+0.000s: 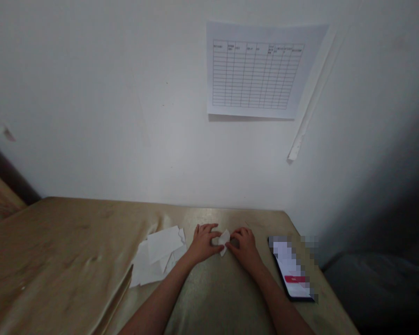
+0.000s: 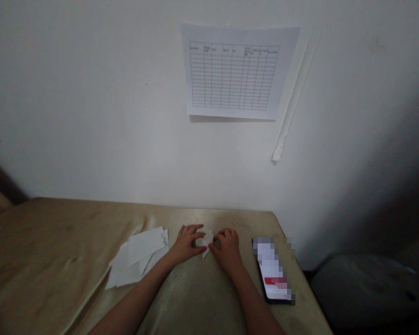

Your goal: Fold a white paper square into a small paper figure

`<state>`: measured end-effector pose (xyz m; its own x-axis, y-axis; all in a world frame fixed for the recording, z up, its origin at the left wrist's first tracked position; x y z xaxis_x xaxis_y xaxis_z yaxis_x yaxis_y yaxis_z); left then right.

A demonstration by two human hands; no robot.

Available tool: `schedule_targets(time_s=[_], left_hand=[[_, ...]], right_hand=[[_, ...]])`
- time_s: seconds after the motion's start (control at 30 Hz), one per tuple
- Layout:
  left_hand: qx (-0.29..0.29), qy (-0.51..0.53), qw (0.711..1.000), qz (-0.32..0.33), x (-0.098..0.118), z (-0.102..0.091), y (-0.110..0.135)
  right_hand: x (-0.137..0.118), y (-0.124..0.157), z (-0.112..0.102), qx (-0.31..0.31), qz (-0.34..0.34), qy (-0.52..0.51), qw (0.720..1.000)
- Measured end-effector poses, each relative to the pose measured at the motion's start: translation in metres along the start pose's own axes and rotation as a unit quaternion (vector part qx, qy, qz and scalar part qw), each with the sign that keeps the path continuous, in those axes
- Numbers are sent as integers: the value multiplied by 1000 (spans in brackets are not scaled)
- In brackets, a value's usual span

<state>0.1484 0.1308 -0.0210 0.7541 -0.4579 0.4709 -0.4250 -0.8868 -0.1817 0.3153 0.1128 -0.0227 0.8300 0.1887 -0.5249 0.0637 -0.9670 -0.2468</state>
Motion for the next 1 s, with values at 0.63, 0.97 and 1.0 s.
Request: schedule_targets(time_s=[0.63, 0.97, 1.0], left_hand=[[-33, -1, 999, 8, -2, 3, -2], [-26, 4, 1000, 10, -2, 3, -2], [-27, 5, 1000, 8, -2, 2, -2]], right_hand=[[3, -4, 5, 23, 28, -3, 999], [13, -8, 5, 14, -7, -62, 998], [14, -9, 5, 17, -7, -66, 998]])
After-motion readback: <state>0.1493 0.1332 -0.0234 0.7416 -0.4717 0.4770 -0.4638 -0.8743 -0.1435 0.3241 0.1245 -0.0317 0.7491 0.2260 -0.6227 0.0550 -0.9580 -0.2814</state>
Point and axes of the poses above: each hand's wrist, its own y-axis away from the middle knuckle, its own z-axis out of the palm, x = y × z, the point moved 7 cm from there along -y, towards the middle knuckle, and after that the axes turned 5 degrees about z, right-handed, at the moved point
